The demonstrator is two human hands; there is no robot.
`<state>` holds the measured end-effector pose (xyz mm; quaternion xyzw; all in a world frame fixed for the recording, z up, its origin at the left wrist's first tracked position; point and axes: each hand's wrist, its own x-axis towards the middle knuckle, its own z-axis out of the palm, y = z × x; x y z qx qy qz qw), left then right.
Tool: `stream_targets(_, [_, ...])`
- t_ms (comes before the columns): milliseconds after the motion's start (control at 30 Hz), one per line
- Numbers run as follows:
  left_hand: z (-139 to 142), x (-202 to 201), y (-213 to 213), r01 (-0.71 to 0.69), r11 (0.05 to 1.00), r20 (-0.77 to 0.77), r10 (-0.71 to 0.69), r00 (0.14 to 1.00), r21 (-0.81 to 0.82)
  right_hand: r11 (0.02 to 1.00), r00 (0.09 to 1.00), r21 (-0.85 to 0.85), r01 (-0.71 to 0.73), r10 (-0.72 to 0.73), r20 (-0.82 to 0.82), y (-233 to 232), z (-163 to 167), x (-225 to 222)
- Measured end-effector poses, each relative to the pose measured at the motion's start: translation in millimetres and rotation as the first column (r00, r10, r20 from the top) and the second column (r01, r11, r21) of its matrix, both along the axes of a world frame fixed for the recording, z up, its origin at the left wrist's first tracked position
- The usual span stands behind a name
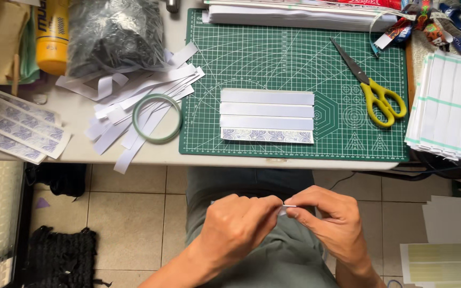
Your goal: The person aligns printed paper strips in rows on a white backing sheet on a cutting mat, then pulls green masking tape from a roll, lays tape strips across the rows to hold them, presses the tape down, and lifts the finished taped sheet.
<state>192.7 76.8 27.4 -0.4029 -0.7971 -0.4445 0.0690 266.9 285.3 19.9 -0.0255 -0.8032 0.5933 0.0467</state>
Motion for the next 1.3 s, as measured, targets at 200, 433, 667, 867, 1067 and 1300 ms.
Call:
stream_targets(200, [-12, -18, -17, 0.027, 0.998, 0.529, -0.054, 0.847, 0.059, 0.969, 0.969, -0.043, 0.245, -0.243, 0.046, 27, -14, 12])
stream_targets(433, [-13, -58, -32, -0.110, 0.993, 0.725, 0.111, 0.680, -0.048, 0.939, 0.939, 0.062, 0.339, -0.342, 0.049, 44, -26, -10])
stream_targets(667, [-22, -83, -9, -0.284, 0.957, 0.394, 0.284, 0.874, -0.060, 0.846, 0.915, 0.376, 0.377, -0.404, -0.009, 38, -32, -46])
stream_targets(867, [-36, -94, 2, -0.427, 0.898, 0.339, 0.438, 0.833, -0.109, 0.760, 0.864, 0.474, 0.445, -0.503, -0.006, 35, -44, -59])
stream_targets(1067, [-41, -94, 1, -0.434, 0.878, 0.292, 0.477, 0.829, -0.204, 0.709, 0.881, 0.581, 0.400, -0.473, -0.030, 33, -53, -56])
stream_targets(1300, [-44, -95, 0, -0.435, 0.869, 0.310, 0.491, 0.814, -0.235, 0.707, 0.881, 0.594, 0.384, -0.474, -0.006, 36, -56, -55])
